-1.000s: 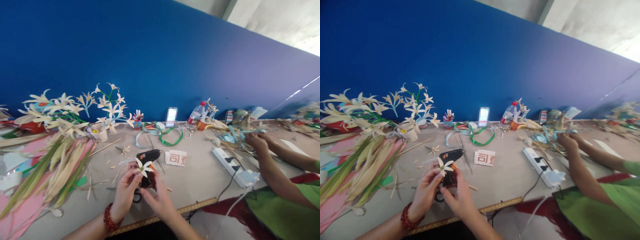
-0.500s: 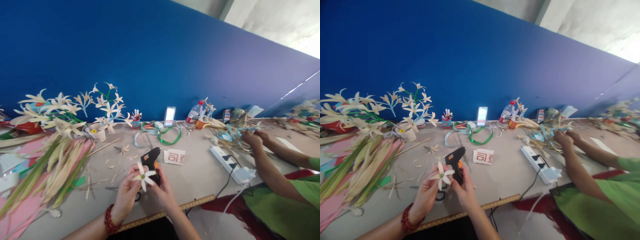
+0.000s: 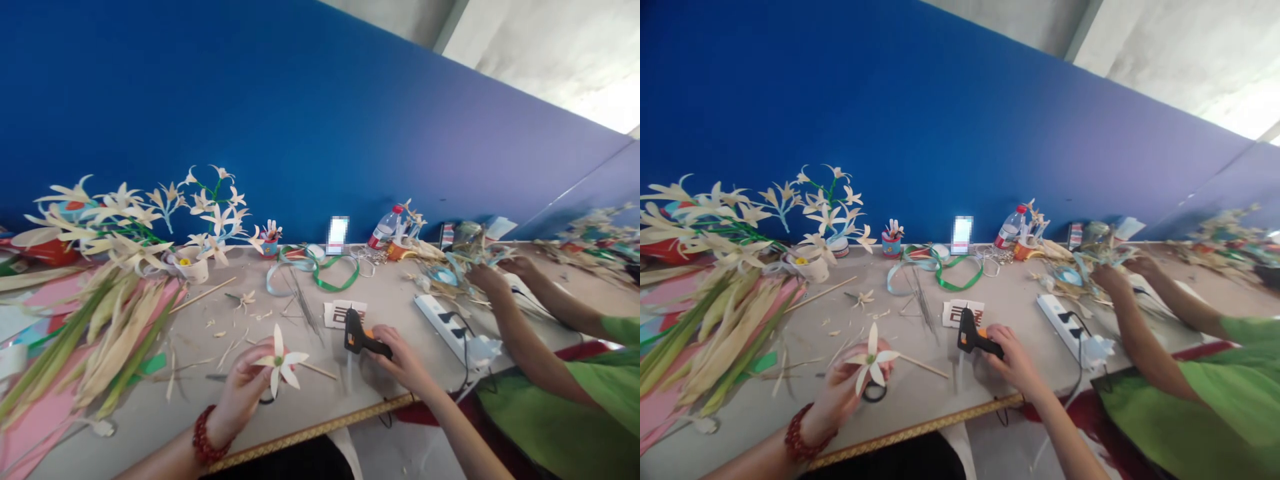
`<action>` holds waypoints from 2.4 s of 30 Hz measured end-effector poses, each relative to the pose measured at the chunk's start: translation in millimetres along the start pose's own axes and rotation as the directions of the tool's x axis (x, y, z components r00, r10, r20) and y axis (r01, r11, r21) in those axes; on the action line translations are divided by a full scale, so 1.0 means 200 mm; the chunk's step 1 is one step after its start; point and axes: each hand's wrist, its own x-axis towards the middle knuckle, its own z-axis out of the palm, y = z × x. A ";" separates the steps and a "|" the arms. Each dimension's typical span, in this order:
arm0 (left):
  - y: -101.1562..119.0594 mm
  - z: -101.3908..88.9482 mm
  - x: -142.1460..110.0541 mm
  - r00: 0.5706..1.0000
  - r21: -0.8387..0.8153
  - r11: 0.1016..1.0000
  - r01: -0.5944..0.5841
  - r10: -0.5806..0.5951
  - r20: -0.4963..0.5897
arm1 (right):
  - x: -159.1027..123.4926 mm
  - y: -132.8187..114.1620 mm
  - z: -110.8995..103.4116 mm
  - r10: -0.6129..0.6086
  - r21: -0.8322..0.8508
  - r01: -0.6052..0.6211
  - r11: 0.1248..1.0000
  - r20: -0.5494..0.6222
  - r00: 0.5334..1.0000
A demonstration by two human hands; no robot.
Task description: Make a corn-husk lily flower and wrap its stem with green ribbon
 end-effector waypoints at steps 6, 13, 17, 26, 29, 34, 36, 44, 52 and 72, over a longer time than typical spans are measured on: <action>-0.02 -0.01 0.01 0.999 -0.003 1.000 0.014 -0.015 -0.033 | 0.13 0.08 -0.07 -0.057 -0.281 0.112 0.953 0.197 0.979; -0.05 -0.03 0.02 0.999 -0.061 0.997 0.036 -0.037 -0.002 | 0.16 0.10 -0.03 -0.092 -0.349 0.144 0.926 0.163 0.982; -0.06 -0.03 0.03 0.999 -0.074 0.997 0.022 -0.020 0.030 | 0.15 0.12 -0.03 -0.078 -0.332 0.126 0.935 0.153 0.985; -0.08 -0.05 0.05 1.000 0.026 0.999 0.027 -0.027 0.005 | 0.18 0.16 -0.03 -0.026 -0.375 0.058 0.925 0.088 0.996; -0.07 -0.05 0.06 0.999 -0.004 0.999 0.038 -0.038 -0.020 | 0.17 0.13 -0.02 -0.022 -0.388 0.050 0.920 0.075 0.997; -0.05 -0.04 0.07 0.993 -0.098 0.992 0.078 -0.086 -0.082 | 0.13 0.08 -0.01 -0.030 -0.433 0.011 0.901 -0.037 0.999; -0.04 -0.03 0.07 0.988 -0.117 0.988 0.102 -0.114 -0.101 | 0.12 0.01 -0.01 -0.056 -0.412 -0.010 0.911 -0.146 0.988; 0.06 0.03 0.09 0.962 -0.345 0.907 0.241 -0.271 -0.042 | 0.24 -0.55 0.25 -0.044 0.346 0.091 0.934 -0.143 0.989; 0.21 -0.06 0.11 0.955 -0.480 0.835 0.268 -0.165 0.245 | 0.48 -0.81 0.56 -0.200 0.872 -0.064 0.485 0.181 0.963; 0.22 -0.22 0.18 0.967 -0.337 0.913 0.229 -0.172 0.191 | 0.67 -0.72 0.56 -0.258 0.649 0.088 0.756 0.171 0.951</action>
